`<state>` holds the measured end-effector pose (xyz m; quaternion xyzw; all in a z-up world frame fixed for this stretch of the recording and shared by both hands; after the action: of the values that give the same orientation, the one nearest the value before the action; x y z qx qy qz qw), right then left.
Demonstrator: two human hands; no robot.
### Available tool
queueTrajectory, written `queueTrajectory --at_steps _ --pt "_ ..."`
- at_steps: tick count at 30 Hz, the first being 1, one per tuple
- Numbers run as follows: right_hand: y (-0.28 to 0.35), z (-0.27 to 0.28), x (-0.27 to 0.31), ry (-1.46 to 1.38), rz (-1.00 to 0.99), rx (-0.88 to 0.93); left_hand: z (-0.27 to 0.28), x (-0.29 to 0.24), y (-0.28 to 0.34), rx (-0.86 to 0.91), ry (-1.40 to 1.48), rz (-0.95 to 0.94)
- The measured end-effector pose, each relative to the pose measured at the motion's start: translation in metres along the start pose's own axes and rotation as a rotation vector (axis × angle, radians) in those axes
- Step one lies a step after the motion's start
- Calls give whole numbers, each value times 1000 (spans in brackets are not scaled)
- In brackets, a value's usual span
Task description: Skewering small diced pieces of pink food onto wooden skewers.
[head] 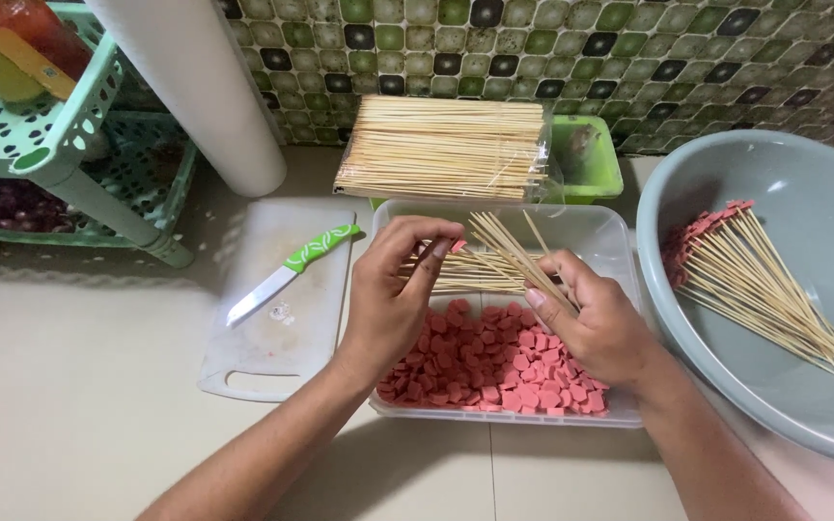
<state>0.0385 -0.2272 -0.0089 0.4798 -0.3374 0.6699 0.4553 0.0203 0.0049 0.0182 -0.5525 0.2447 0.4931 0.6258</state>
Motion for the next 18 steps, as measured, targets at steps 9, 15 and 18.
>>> queueTrajectory --at_steps 9,15,18 --pt "0 -2 9 45 -1 -11 0 0 -1 22 1 0" --pt "0 -1 6 48 7 -19 -1 0 0 23 5 -2" --pt "1 -1 7 17 8 -8 0 -1 0 29 1 -11"
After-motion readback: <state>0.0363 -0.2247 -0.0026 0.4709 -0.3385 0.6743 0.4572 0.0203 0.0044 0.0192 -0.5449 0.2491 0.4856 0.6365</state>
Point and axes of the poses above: each hand's wrist, its own y-axis away from the middle knuckle, its own z-axis out of the back of the hand, x = y × z, the point moved 3 cm from there along -y, towards the middle knuckle, and after that the axes turned 9 degrees about -y, right-handed, at the moved point
